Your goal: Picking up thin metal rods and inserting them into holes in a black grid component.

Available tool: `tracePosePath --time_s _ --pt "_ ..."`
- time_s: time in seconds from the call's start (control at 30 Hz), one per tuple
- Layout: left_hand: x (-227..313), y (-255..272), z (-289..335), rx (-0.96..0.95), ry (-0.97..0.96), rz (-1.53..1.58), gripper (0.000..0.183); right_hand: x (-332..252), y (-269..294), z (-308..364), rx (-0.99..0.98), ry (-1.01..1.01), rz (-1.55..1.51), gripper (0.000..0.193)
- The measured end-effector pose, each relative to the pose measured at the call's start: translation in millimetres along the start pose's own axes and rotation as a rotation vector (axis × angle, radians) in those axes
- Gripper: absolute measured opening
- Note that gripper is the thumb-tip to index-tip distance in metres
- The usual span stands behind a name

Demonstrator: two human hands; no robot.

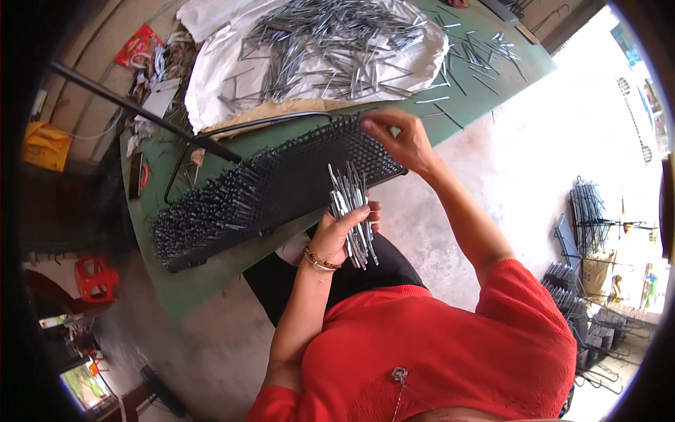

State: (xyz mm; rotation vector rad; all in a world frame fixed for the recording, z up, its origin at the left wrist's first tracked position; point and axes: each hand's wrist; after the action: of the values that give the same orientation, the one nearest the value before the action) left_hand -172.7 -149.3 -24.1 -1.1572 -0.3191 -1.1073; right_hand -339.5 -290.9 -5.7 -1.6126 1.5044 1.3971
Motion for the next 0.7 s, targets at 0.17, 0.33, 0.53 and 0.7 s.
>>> tracePosePath --time_s 0.17,0.33,0.53,0.7 --pt "7.9 2.6 6.2 0.006 -0.086 0.008 0.029 -19.7 -31.0 23.9 -0.412 -0.437 -0.225 0.032" --pt "6.2 16.7 21.0 0.012 -0.098 -0.077 0.034 -23.5 -52.1 17.6 -0.330 -0.723 -0.461 0.022" --pt "-0.7 42.6 41.4 0.072 -0.084 -0.011 0.030 -27.8 -72.4 -1.1 -0.306 -0.603 -0.445 0.021" --pt "-6.2 61.8 49.7 0.108 -0.101 0.010 0.033 -38.7 -93.1 -21.6 -0.042 -0.174 -0.250 0.027"
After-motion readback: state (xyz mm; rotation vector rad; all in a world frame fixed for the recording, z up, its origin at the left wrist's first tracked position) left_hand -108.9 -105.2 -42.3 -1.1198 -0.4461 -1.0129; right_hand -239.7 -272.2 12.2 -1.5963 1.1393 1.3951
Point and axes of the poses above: each hand's wrist, its own z-axis away from the middle knuckle, its own y-axis out of the back of the hand, x = y × z, and after that the axes turned 11 degrees about -z, right-handed
